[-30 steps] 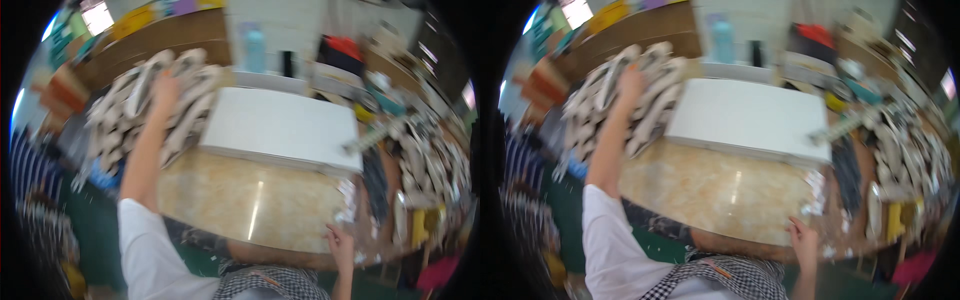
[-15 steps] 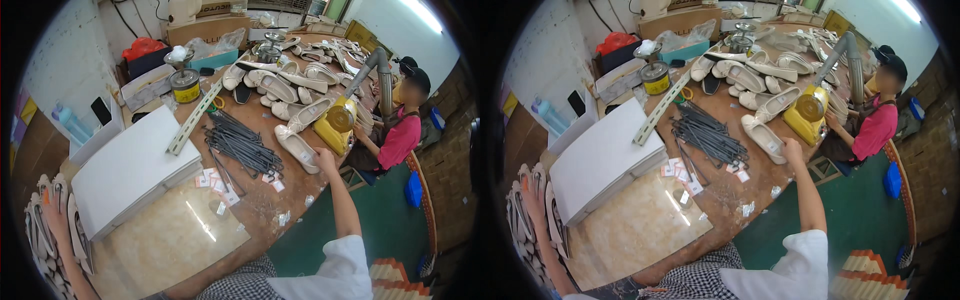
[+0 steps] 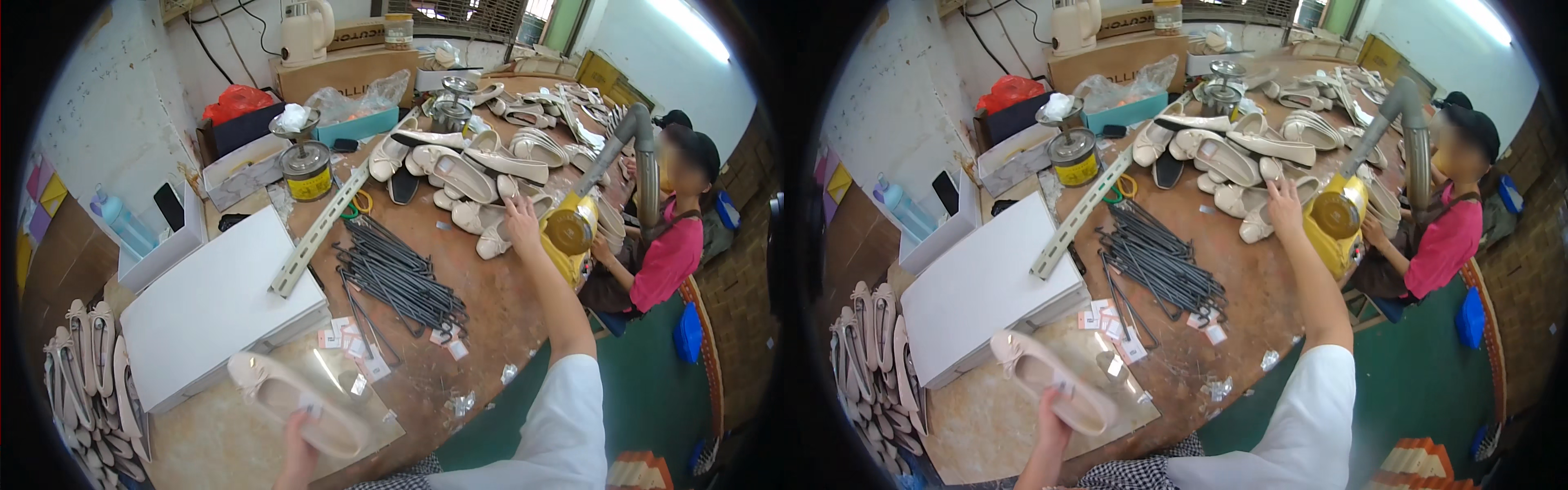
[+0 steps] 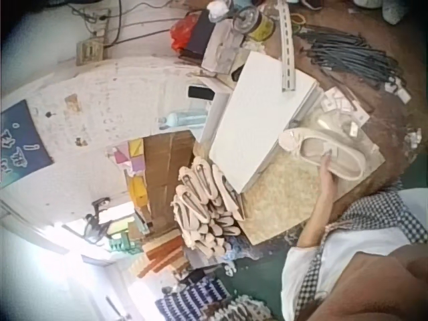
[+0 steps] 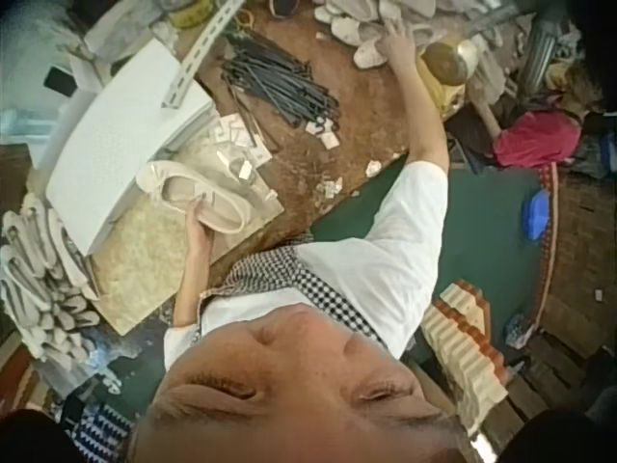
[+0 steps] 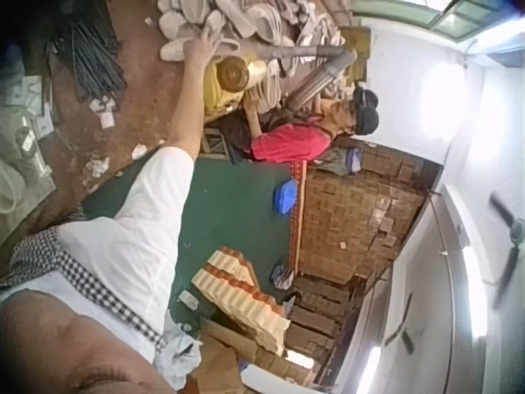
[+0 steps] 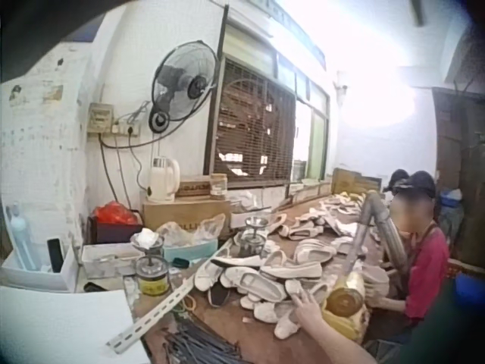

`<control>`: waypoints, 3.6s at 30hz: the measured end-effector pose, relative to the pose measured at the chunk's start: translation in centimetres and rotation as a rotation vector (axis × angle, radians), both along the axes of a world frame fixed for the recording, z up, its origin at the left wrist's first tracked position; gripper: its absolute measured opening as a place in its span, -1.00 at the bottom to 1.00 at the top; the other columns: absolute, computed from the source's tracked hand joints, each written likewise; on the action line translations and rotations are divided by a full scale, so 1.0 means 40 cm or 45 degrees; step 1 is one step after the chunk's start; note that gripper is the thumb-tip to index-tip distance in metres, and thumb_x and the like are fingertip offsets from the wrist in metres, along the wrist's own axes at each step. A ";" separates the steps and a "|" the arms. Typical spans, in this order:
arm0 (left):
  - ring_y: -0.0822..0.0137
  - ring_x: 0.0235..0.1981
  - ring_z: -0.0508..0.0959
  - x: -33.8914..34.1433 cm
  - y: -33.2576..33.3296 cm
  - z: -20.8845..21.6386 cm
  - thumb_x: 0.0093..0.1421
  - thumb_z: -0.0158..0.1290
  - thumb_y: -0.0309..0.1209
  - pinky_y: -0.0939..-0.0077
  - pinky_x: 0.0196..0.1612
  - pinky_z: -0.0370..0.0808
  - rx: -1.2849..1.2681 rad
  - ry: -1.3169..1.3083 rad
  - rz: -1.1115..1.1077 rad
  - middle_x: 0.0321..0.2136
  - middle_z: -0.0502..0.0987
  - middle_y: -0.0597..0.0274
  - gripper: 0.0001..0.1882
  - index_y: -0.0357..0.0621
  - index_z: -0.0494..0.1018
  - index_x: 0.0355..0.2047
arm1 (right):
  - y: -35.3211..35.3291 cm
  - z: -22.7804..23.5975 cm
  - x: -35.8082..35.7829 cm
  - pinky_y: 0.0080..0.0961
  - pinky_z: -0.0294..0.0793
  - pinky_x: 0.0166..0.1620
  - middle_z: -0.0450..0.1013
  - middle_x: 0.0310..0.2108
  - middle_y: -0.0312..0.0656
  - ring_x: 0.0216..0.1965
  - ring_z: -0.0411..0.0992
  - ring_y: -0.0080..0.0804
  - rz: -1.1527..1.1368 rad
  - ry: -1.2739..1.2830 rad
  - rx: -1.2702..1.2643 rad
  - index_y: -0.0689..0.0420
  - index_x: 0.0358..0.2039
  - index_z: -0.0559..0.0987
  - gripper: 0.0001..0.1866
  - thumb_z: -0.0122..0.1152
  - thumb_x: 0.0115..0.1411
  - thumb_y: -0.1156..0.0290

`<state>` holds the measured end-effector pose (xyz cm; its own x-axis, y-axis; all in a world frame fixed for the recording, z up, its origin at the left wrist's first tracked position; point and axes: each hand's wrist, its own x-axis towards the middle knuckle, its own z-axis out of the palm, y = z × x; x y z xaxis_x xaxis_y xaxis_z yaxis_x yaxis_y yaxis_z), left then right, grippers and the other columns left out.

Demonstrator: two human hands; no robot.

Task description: The person cleans beige high-heeled shoes with a white cloth and applies a small tag to each shoe. They then cut open a large sack to retrieve white tissue paper and wrap each shoe individually in the paper.

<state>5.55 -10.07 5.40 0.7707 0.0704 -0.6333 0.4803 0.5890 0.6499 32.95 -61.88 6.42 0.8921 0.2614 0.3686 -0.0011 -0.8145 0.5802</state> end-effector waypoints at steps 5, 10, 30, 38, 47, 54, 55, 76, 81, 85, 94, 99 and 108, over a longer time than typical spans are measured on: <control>0.24 -0.13 0.48 -0.199 0.306 -0.066 0.10 -0.02 -0.26 0.29 -0.02 0.43 0.356 0.042 0.098 -0.17 0.44 0.12 -0.54 -0.18 0.30 0.00 | 0.092 0.082 0.098 -0.39 0.26 0.07 0.39 -0.39 -0.34 -0.12 0.33 -0.40 0.288 0.171 -0.074 -0.02 -0.44 0.59 -0.87 0.06 0.05 0.37; 0.07 0.02 0.43 -0.251 0.295 -0.022 0.17 -0.05 -0.05 0.22 0.00 0.44 0.453 0.500 0.029 0.03 0.39 -0.01 -0.37 -0.25 0.26 0.12 | 0.003 -0.013 0.088 -0.35 0.21 0.01 0.43 -0.22 -0.37 0.03 0.22 -0.40 0.031 0.247 -0.332 -0.03 -0.51 0.62 -0.84 0.07 0.04 0.32; 0.27 0.01 0.42 -0.236 0.271 -0.015 0.15 0.05 -0.49 0.45 -0.05 0.45 0.668 -0.023 0.230 0.05 0.35 0.07 -0.32 -0.25 0.05 0.25 | 0.218 -0.121 0.067 -0.19 0.47 -0.18 0.52 -0.30 -0.05 -0.26 0.51 -0.11 -0.182 0.583 0.627 0.00 -0.28 0.62 -0.75 0.01 0.08 0.46; -0.26 0.20 0.07 -0.145 0.429 0.078 -0.07 0.28 -0.25 0.07 0.17 0.17 2.156 -0.349 -0.040 0.19 0.02 -0.35 -0.04 -0.26 0.02 0.27 | 0.779 0.255 -0.465 -0.23 0.42 -0.34 0.35 -0.34 -0.03 -0.37 0.43 -0.06 0.623 0.768 0.950 0.14 -0.21 0.56 -0.73 0.10 0.02 0.55; -0.23 0.28 -0.05 0.387 0.533 0.064 0.08 0.05 0.08 -0.36 0.18 -0.07 2.546 -0.224 -0.536 0.12 0.24 -0.23 -0.21 0.22 0.09 0.28 | 1.127 0.050 -0.571 -0.25 0.46 -0.17 0.39 -0.12 0.17 -0.25 0.45 0.06 0.585 1.297 1.487 0.20 0.06 0.40 -0.55 0.07 0.11 0.48; 0.06 -0.40 0.46 0.204 0.308 0.170 0.05 0.10 -0.21 0.21 -0.34 0.41 2.104 -1.003 -0.443 -0.45 0.43 0.03 -0.74 -0.18 0.48 -0.45 | 0.971 0.103 -0.615 -0.61 0.47 -0.16 0.30 0.13 -0.15 -0.06 0.39 -0.51 0.350 1.082 2.821 0.13 0.28 0.13 -0.38 0.06 0.22 0.47; 0.07 -0.26 0.49 0.085 0.241 0.199 0.06 0.10 -0.24 0.22 -0.17 0.43 1.762 -0.802 -0.822 -0.36 0.47 0.01 -0.80 -0.11 0.48 -0.47 | 0.978 0.087 -0.628 -0.61 0.46 -0.13 0.27 0.15 -0.14 -0.04 0.38 -0.51 0.237 1.230 3.142 0.13 0.29 0.10 -0.36 0.07 0.22 0.46; 0.23 -0.20 0.53 -0.127 0.001 0.054 0.12 0.02 -0.18 0.38 -0.03 0.38 1.712 -0.955 -1.168 -0.25 0.54 -0.01 -0.60 -0.32 0.53 -0.26 | 0.950 0.064 -0.594 -0.33 0.41 -0.11 0.33 -0.12 -0.07 -0.13 0.37 -0.15 0.453 1.209 1.621 0.23 -0.12 0.52 -0.54 0.17 -0.14 0.64; 0.25 -0.36 0.56 -0.136 -0.006 0.037 0.02 0.09 -0.21 0.42 -0.17 0.36 1.800 -1.015 -1.267 -0.31 0.55 0.05 -0.68 -0.30 0.53 -0.53 | 1.087 -0.064 -0.528 -0.35 0.42 -0.19 0.27 -0.35 -0.14 -0.26 0.34 -0.13 0.801 0.702 0.847 0.21 -0.11 0.53 -0.50 0.19 -0.20 0.63; 0.28 -0.35 0.56 -0.144 0.000 0.015 -0.01 0.11 -0.23 0.44 -0.15 0.34 1.841 -1.022 -1.174 -0.30 0.56 0.06 -0.71 -0.26 0.53 -0.56 | 1.048 -0.008 -0.506 -0.34 0.41 -0.22 0.29 -0.29 -0.09 -0.26 0.34 -0.11 0.817 0.983 1.435 0.26 -0.19 0.51 -0.55 0.32 -0.19 0.51; 0.10 -0.18 0.52 -0.010 0.057 0.114 0.07 -0.01 0.05 0.25 0.05 0.28 1.841 -0.879 -1.898 -0.30 0.54 -0.01 -0.47 -0.25 0.55 -0.39 | 1.047 -0.089 -0.456 -0.49 0.41 -0.22 0.38 -0.27 -0.16 -0.26 0.37 -0.37 0.434 0.961 1.591 0.20 0.07 0.42 -0.39 0.35 -0.06 0.45; -0.12 0.30 -0.05 0.358 0.485 0.096 0.11 0.00 0.06 -0.45 0.18 -0.16 2.835 -0.563 -0.472 0.20 0.13 -0.16 -0.34 0.27 0.20 0.22 | 0.936 0.005 -0.573 -0.57 0.42 -0.25 0.40 -0.17 -0.16 -0.24 0.38 -0.44 0.559 1.035 1.935 0.15 0.05 0.44 -0.49 0.25 0.03 0.51; 0.04 -0.22 0.48 0.129 0.245 0.193 0.06 0.09 -0.36 0.25 -0.17 0.42 1.868 -0.943 -0.767 -0.31 0.51 0.00 -0.84 -0.11 0.55 -0.34 | 0.986 0.102 -0.639 -0.49 0.45 -0.02 0.37 0.01 -0.10 0.05 0.35 -0.38 0.174 1.110 3.282 0.17 0.21 0.23 -0.43 0.11 0.17 0.46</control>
